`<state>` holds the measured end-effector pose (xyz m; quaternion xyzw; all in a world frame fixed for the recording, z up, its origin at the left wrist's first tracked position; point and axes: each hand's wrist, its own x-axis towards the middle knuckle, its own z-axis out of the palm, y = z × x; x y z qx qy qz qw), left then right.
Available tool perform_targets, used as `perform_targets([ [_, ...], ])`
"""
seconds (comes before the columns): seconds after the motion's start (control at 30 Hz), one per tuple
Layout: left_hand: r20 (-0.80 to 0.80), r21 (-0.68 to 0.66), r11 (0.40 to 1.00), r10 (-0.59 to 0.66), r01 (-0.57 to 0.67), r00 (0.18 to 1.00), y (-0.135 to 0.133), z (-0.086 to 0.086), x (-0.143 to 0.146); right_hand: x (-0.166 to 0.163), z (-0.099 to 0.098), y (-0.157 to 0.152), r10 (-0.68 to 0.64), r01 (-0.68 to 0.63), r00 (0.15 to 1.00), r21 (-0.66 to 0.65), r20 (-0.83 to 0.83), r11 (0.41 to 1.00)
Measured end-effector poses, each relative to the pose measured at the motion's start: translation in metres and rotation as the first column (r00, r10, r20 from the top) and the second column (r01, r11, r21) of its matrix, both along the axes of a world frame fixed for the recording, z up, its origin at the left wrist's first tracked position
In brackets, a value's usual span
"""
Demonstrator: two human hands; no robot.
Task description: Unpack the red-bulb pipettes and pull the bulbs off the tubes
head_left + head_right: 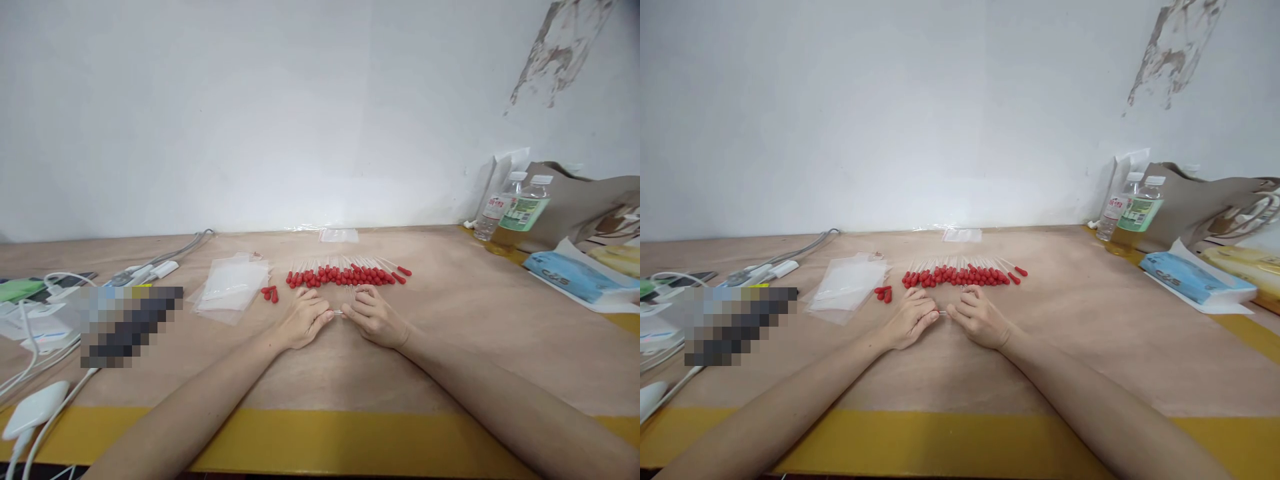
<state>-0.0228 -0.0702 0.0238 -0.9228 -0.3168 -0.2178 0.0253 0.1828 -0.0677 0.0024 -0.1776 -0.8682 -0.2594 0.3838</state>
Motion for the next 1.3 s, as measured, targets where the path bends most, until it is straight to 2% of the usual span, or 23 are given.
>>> perform_targets([
  [0.3, 0.031, -0.065, 0.995, -0.068, 0.070, 0.997, 0.002, -0.003, -0.003, 0.007, 0.012, -0.008, 0.004, -0.014, 0.995, 0.094, 0.103, 0.995],
  [0.6, 0.058, -0.113, 0.988, -0.100, 0.106, 0.993, 0.001, -0.003, -0.005, 0.010, 0.016, -0.008, 0.004, -0.034, 0.990, 0.208, 0.141, 0.977],
  [0.8, 0.054, -0.118, 0.988, -0.092, 0.098, 0.994, 0.001, -0.003, -0.005, 0.012, 0.014, -0.009, -0.006, -0.024, 0.990, 0.205, 0.142, 0.979],
  [0.97, 0.054, -0.132, 0.988, -0.069, 0.076, 0.996, -0.001, -0.003, -0.010, 0.020, 0.013, -0.010, 0.032, -0.045, 0.991, 0.096, 0.132, 0.994],
  [1.03, 0.089, -0.155, 0.988, 0.019, -0.005, 0.996, 0.000, -0.001, -0.018, 0.027, 0.012, -0.007, -0.004, 0.002, 0.998, 0.036, 0.059, 0.999],
  [1.1, 0.134, -0.201, 0.967, 0.187, -0.159, 0.973, 0.001, 0.005, -0.029, 0.033, 0.009, -0.002, -0.131, 0.127, 0.988, -0.050, -0.084, 0.991],
  [1.17, 0.193, -0.255, 0.926, 0.331, -0.279, 0.924, 0.003, 0.012, -0.039, 0.035, 0.004, 0.005, -0.289, 0.257, 0.939, -0.177, -0.186, 0.950],
  [1.23, 0.258, -0.285, 0.896, 0.413, -0.340, 0.874, 0.008, 0.020, -0.049, 0.032, -0.002, 0.010, -0.399, 0.330, 0.895, -0.305, -0.199, 0.893],
  [1.3, 0.296, -0.260, 0.877, 0.471, -0.405, 0.831, 0.015, 0.026, -0.059, 0.027, -0.005, 0.013, -0.452, 0.348, 0.871, -0.408, -0.192, 0.844],
])
